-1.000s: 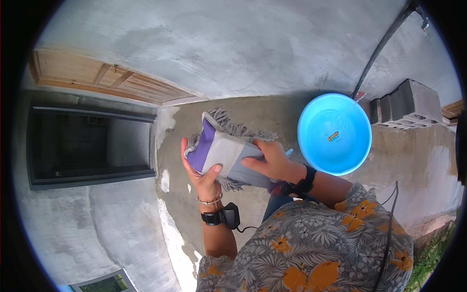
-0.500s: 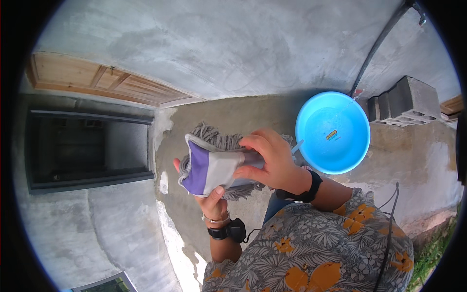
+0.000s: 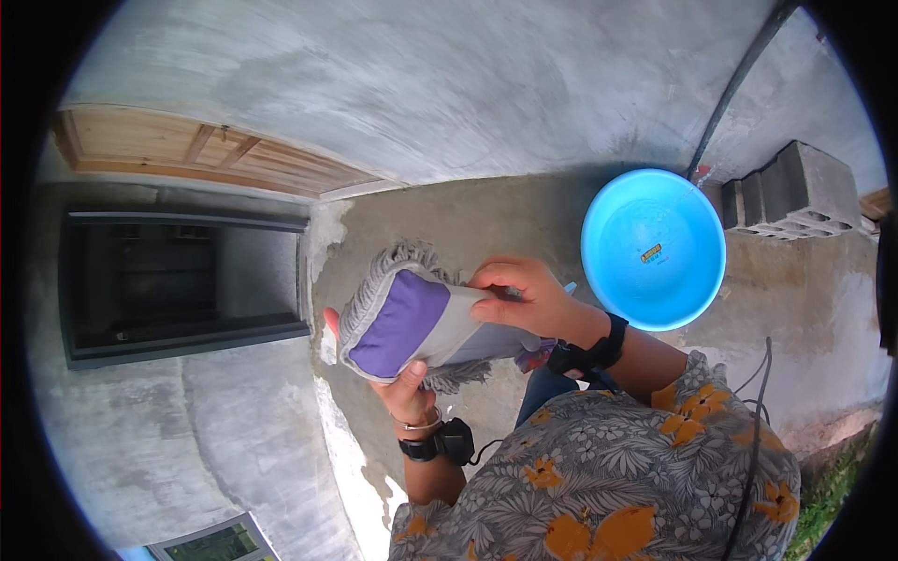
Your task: The person attaches a gray microfiber mop cloth to a purple and gray mop frame by aligning the cloth and pressing the frame onto it.
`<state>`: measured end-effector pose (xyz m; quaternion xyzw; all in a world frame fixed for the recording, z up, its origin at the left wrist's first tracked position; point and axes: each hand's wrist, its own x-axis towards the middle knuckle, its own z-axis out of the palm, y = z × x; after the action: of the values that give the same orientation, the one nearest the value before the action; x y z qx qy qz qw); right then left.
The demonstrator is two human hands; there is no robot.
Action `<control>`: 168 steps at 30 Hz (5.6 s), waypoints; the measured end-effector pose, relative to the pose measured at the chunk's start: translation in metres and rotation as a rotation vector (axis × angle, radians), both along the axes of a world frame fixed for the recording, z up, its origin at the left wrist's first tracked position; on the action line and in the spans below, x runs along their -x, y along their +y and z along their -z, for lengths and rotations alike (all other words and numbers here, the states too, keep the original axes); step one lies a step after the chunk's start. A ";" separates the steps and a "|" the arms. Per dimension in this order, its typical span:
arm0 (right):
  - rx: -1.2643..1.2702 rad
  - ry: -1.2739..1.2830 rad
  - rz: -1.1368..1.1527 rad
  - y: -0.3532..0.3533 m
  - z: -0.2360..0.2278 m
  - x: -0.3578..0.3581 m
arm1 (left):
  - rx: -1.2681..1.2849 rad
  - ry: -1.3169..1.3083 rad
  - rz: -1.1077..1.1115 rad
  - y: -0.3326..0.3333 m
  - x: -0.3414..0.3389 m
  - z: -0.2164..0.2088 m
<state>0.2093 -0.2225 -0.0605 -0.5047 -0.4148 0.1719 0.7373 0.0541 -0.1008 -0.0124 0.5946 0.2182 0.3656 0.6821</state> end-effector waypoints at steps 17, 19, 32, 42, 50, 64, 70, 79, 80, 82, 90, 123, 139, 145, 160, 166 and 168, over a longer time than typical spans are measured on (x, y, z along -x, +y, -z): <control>0.035 0.120 0.007 -0.010 0.018 0.011 | -0.037 0.435 0.224 -0.013 0.035 0.054; 0.007 -0.015 0.015 -0.005 0.012 0.010 | 0.044 0.269 0.228 -0.017 0.034 0.062; 0.060 0.016 0.020 0.010 0.022 0.016 | 0.137 0.327 0.216 0.012 0.057 0.102; 0.638 0.668 0.103 -0.068 0.116 -0.040 | 0.367 0.158 0.228 0.030 0.082 0.106; 0.659 1.643 0.076 -0.069 0.235 0.016 | 0.322 0.131 0.198 0.029 0.096 0.097; 0.219 1.596 -0.095 0.001 0.317 0.073 | 0.505 -0.058 0.473 0.068 0.143 0.123; 0.056 1.674 -0.058 0.030 0.307 0.069 | 0.689 -0.147 0.527 0.073 0.162 0.135; 0.173 1.644 -0.062 0.085 0.296 0.052 | 0.642 -0.204 0.582 0.073 0.141 0.142; 0.213 1.623 -0.093 0.090 0.297 0.050 | 0.619 -0.224 0.591 0.068 0.133 0.141; 0.252 1.591 -0.151 0.101 0.297 0.051 | 0.594 -0.244 0.593 0.063 0.129 0.138; 0.443 1.730 -0.306 0.143 0.312 0.089 | 0.610 -0.234 0.501 0.072 0.151 0.137; 0.569 1.704 -0.587 0.158 0.325 0.105 | 0.553 0.323 -0.336 0.067 0.154 0.213; 0.392 1.591 -0.554 0.172 0.188 0.111 | 0.496 -0.043 -0.564 0.211 0.103 0.226; 0.115 1.600 -0.911 0.160 0.154 0.102 | 0.313 0.041 -0.452 0.238 0.091 0.173; -0.505 1.826 -1.443 0.143 0.141 0.102 | 0.282 0.040 -0.253 0.229 0.048 0.068; 0.065 1.839 -1.149 0.145 0.152 0.112 | 0.410 -0.020 -0.004 0.268 0.123 0.047; 0.023 1.827 -1.231 0.145 0.151 0.114 | 0.259 -0.028 -0.316 0.258 0.118 0.038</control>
<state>0.0956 -0.0778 -0.2118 0.0986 0.1080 0.8224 0.5499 -0.0638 0.1573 -0.0504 0.4554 0.3444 0.4450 0.6899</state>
